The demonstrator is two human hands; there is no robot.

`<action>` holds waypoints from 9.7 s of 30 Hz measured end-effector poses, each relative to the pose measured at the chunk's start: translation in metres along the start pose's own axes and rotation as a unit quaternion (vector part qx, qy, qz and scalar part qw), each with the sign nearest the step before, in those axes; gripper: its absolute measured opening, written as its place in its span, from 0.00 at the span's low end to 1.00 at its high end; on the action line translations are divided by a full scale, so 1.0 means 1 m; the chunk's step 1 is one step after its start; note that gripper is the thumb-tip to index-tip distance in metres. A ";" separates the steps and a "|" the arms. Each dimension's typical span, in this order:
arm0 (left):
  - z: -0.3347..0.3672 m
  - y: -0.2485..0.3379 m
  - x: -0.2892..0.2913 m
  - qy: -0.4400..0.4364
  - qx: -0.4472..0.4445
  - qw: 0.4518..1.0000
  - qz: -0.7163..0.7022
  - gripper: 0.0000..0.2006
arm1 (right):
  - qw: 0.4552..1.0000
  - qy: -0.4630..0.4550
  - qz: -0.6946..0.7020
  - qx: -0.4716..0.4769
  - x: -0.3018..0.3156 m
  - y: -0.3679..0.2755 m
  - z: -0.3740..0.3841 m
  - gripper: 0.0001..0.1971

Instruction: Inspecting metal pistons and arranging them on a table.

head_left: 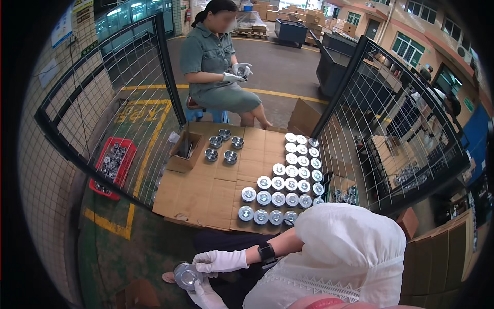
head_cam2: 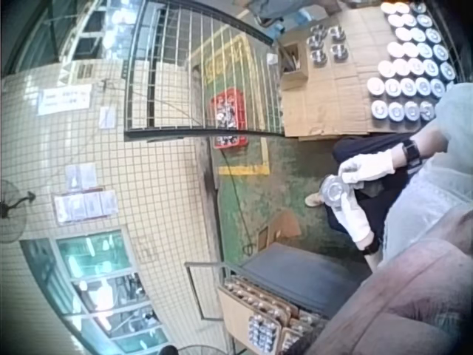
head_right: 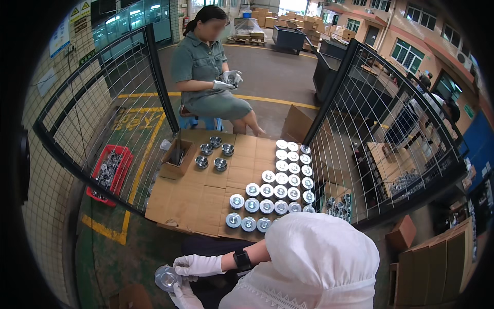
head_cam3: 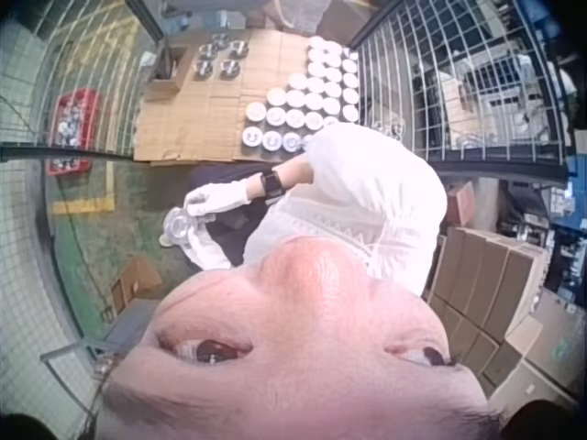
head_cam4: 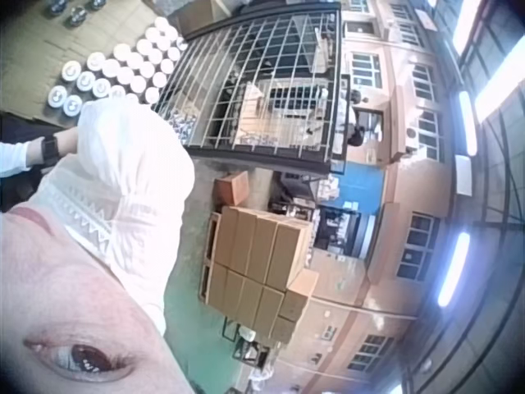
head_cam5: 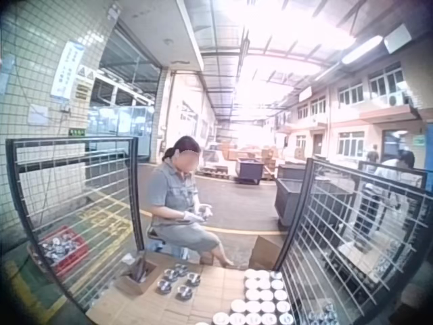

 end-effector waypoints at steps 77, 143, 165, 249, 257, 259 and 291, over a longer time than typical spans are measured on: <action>0.053 0.041 -0.052 0.183 -0.181 0.899 0.354 0.25 | 0.898 -0.148 0.414 -0.009 0.064 -0.026 0.027 0.29; 0.057 0.042 -0.044 0.186 -0.174 0.900 0.355 0.30 | 0.928 -0.044 0.369 -0.019 0.048 -0.032 0.034 0.31; 0.059 0.044 -0.057 0.158 -0.191 0.895 0.370 0.31 | 0.810 -0.099 0.561 -0.142 0.055 -0.019 0.032 0.31; 0.049 -0.001 -0.040 0.188 -0.090 0.888 0.410 0.32 | 0.873 0.225 -0.312 0.299 0.047 -0.010 0.025 0.44; 0.047 -0.003 -0.038 0.188 -0.075 0.879 0.432 0.28 | 0.902 0.242 -0.224 0.279 0.045 -0.014 0.023 0.52; 0.047 -0.004 -0.037 0.186 -0.051 0.889 0.416 0.28 | 0.919 0.235 -0.184 0.256 0.044 -0.014 0.023 0.52; 0.055 0.034 -0.057 0.213 -0.112 0.908 0.342 0.27 | 0.901 0.152 -0.297 0.278 0.034 0.004 0.011 0.48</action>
Point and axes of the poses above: each hand's wrist, its own z-axis towards the middle knuckle, its own x-axis out of the back of the hand, y = z × x, the point moved 1 cm from there along z, towards the middle knuckle, and after that the axes turned 5 degrees about x, right-handed, at the moved point
